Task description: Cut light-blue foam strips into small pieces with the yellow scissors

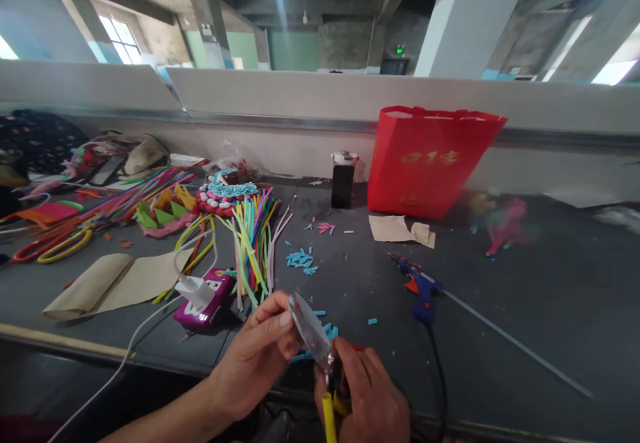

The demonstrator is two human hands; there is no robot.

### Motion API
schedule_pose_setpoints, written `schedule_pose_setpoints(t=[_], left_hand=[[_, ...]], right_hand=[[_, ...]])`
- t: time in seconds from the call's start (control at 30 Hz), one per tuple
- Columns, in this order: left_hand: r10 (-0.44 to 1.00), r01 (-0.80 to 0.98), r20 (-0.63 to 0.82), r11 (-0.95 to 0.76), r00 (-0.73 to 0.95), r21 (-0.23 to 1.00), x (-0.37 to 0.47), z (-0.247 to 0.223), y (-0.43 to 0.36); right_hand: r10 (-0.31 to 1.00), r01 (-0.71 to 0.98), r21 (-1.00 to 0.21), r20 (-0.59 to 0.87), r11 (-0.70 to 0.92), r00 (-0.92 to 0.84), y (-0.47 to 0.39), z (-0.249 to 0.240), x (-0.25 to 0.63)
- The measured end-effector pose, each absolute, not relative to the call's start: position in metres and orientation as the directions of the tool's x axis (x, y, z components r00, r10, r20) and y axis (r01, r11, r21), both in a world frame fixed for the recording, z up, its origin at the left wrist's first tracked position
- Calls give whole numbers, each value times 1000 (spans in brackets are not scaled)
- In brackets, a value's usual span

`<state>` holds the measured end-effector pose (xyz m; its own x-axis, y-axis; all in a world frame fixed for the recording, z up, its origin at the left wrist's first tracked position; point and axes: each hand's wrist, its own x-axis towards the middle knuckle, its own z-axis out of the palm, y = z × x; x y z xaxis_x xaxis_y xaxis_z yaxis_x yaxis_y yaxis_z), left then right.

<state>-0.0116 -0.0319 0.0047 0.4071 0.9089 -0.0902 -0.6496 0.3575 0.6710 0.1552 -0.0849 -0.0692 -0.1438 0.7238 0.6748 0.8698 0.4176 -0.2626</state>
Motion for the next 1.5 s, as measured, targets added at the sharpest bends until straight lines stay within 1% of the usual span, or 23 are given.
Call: schedule_pose_setpoints(t=[0.17,0.27,0.43,0.57,0.67,0.73,0.93,1.03,1.17,1.27,1.33,1.43,1.5], left_hand=[[894,-685,-75,390,441,615,-16,6,-32],[889,-674,-65,389,453,627,-17,5,-33],[872,-667,-19,388,489,636,-17,2,-33],[863,-653,-22,399,506,643,-17,-1,-32],[865,-656,-29,402,501,639,-18,-2,-32],[865,-656,-37,406,500,636,-18,-2,-32],[869,-656,-27,393,494,645,-19,-4,-32],[867,-658,-24,395,497,642,-19,-3,-32],[863,-681,-32,421,505,599,-19,-1,-34],[861,-687,-26,423,507,591,-20,-1,-34],[860,-677,-32,423,509,602,-21,-2,-32],[860,-662,-51,428,508,616,-21,-3,-30],[862,-659,-66,432,503,616,-21,-4,-29]], right_hand=[[679,864,-215,711,455,-181,-83,-68,148],[651,868,-188,737,459,-184,-84,-68,148],[675,859,-234,720,455,-161,-85,-64,149],[647,860,-189,737,473,-194,-85,-63,149],[587,867,-161,791,472,-172,-85,-65,148],[573,871,-154,803,466,-165,-86,-69,148],[675,878,-166,707,448,-211,-89,-80,154],[665,880,-177,723,440,-187,-89,-81,153],[668,864,-225,727,450,-159,-88,-72,144],[649,862,-249,752,442,-116,-86,-65,138],[636,857,-246,762,454,-118,-86,-64,138],[667,855,-255,733,452,-134,-85,-65,141],[674,862,-240,723,447,-148,-85,-66,143]])
